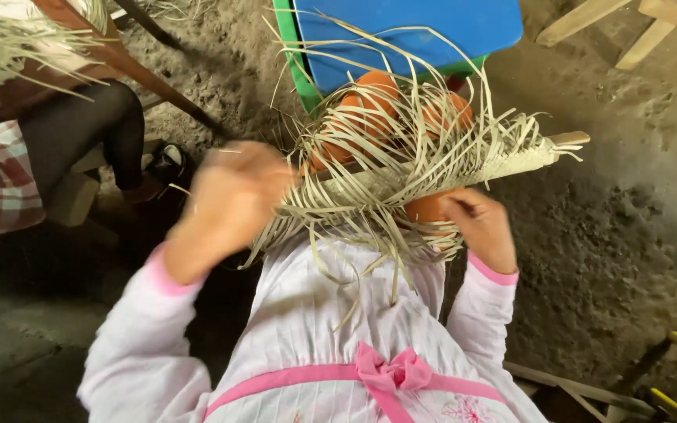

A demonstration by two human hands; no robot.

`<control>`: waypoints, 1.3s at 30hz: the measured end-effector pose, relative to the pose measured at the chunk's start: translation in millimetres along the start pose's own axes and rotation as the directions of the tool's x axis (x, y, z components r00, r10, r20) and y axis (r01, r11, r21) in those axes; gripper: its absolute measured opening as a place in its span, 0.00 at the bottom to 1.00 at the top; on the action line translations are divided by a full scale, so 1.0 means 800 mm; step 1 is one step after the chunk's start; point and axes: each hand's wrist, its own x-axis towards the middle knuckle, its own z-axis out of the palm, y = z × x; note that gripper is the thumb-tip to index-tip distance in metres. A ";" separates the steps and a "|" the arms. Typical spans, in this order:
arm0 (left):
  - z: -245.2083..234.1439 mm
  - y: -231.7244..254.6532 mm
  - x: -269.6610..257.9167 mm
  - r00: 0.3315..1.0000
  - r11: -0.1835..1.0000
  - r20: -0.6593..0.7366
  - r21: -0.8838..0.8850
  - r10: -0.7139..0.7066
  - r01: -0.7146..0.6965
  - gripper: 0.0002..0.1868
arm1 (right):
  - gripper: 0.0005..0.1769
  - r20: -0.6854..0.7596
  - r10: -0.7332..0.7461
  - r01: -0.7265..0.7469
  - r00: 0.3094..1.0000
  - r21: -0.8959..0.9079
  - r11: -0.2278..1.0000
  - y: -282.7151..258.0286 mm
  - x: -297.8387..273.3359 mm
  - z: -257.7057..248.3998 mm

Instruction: Weaving straw fibers around a form to create a product, likely a hat or basket, using manual hand manipulation.

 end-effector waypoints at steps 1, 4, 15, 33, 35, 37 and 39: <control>0.027 0.021 0.013 1.000 1.000 -0.001 0.003 0.007 -0.007 0.03 | 0.02 -0.006 -0.002 0.002 1.000 0.004 1.000 0.002 0.000 0.007; 0.093 0.073 0.041 0.950 0.964 -0.176 -0.012 0.258 -0.265 0.03 | 0.06 0.122 -0.031 0.029 0.992 0.013 0.999 0.011 0.005 0.031; 0.149 0.067 0.079 0.910 0.955 0.306 -0.177 0.282 -0.236 0.18 | 0.14 -0.045 -0.063 0.070 0.997 0.177 0.982 0.006 0.030 0.066; 0.195 0.046 0.064 0.711 0.933 0.633 -0.349 0.305 -0.089 0.10 | 0.07 -0.109 -0.034 0.053 0.993 0.171 0.984 0.014 0.027 0.068; 0.190 0.047 0.067 0.713 0.936 0.634 -0.340 0.299 -0.090 0.10 | 0.09 -0.086 -0.029 0.042 0.996 0.154 0.987 0.007 0.031 0.075; 0.185 0.048 0.067 0.715 0.939 0.636 -0.332 0.290 -0.085 0.10 | 0.10 -0.058 -0.021 0.029 0.998 0.135 0.990 0.005 0.033 0.081; 0.179 0.048 0.065 0.737 0.946 0.614 -0.306 0.284 -0.109 0.09 | 0.09 -0.059 -0.012 0.018 0.998 0.105 0.994 0.006 0.036 0.085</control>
